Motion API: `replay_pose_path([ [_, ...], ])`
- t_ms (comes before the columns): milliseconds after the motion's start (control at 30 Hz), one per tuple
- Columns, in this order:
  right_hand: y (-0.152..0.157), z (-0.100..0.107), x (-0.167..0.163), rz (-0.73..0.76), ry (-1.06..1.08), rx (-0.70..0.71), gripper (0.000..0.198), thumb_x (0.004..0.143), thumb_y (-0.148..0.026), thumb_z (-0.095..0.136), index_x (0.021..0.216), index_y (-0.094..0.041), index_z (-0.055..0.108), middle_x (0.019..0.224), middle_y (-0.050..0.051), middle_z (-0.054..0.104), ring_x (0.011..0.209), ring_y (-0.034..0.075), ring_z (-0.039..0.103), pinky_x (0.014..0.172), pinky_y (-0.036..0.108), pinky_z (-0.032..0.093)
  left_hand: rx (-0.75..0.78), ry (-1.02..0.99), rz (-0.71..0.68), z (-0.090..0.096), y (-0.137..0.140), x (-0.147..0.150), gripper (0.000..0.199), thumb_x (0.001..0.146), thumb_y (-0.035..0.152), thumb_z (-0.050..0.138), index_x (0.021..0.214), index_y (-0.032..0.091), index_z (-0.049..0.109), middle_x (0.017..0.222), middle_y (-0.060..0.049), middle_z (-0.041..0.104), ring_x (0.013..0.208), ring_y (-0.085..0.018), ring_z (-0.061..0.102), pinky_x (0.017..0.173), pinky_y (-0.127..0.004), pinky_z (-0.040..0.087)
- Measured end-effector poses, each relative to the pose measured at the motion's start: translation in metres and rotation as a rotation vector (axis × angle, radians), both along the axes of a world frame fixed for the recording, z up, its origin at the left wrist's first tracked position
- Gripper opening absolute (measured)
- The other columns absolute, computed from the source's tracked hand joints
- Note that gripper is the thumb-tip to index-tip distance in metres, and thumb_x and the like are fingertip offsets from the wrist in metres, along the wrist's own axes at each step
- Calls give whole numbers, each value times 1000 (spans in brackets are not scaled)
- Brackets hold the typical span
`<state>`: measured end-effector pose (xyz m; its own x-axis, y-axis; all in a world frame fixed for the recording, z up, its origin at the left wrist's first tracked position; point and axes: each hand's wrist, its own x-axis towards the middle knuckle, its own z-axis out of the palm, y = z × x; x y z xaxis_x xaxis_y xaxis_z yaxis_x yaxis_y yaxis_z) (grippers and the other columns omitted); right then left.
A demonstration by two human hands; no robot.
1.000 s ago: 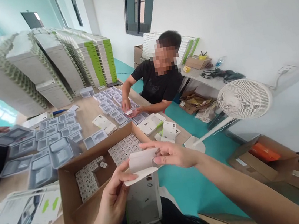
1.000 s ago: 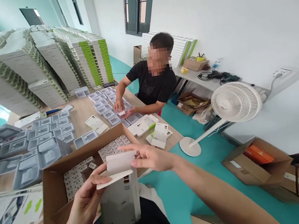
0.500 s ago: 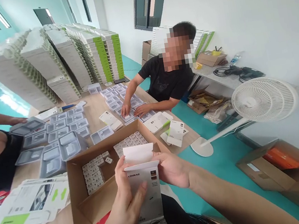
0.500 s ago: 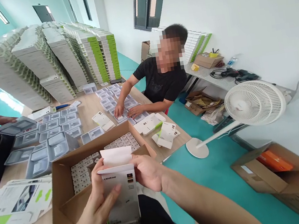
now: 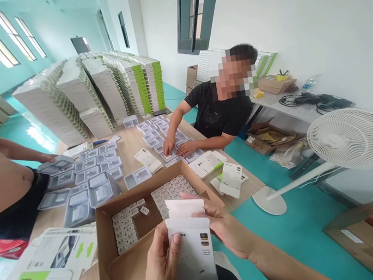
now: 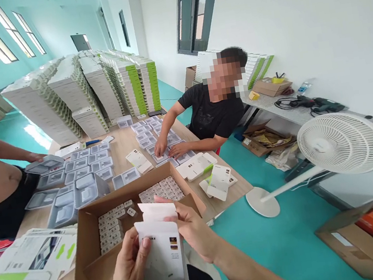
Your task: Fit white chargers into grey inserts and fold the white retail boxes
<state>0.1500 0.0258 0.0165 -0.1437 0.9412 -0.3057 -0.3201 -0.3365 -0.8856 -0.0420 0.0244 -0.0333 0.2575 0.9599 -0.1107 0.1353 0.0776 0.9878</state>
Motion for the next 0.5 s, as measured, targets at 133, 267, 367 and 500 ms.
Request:
replay_pose_path([
  [133,9,-10,17,110,-219,434,36,84,-16,65,114,-31,80,130,2,74,125,24,65,109,41,50,68,-6,-3,-2,-2,0,41,96,54,55,122,24,66,117,-8,75,94,-22,67,87,-32,54],
  [267,16,-15,34,272,-443,676,55,82,-2,50,122,-30,76,135,1,71,128,20,65,110,39,51,247,3,-71,-13,-3,-7,30,100,40,54,127,30,63,132,-7,69,111,-21,66,97,-32,53],
  [367,17,-11,40,342,-631,838,51,88,-1,49,126,-26,74,138,5,68,127,19,66,112,41,50,441,1,-119,-19,-4,-12,36,100,27,55,135,35,57,140,-6,64,125,-20,62,104,-31,51],
  [500,15,-2,42,405,-839,1128,46,95,0,45,129,-18,70,138,10,68,132,18,62,118,43,43,576,-13,-130,-16,-6,-15,40,100,21,54,138,33,53,137,-7,64,124,-18,62,103,-27,52],
])
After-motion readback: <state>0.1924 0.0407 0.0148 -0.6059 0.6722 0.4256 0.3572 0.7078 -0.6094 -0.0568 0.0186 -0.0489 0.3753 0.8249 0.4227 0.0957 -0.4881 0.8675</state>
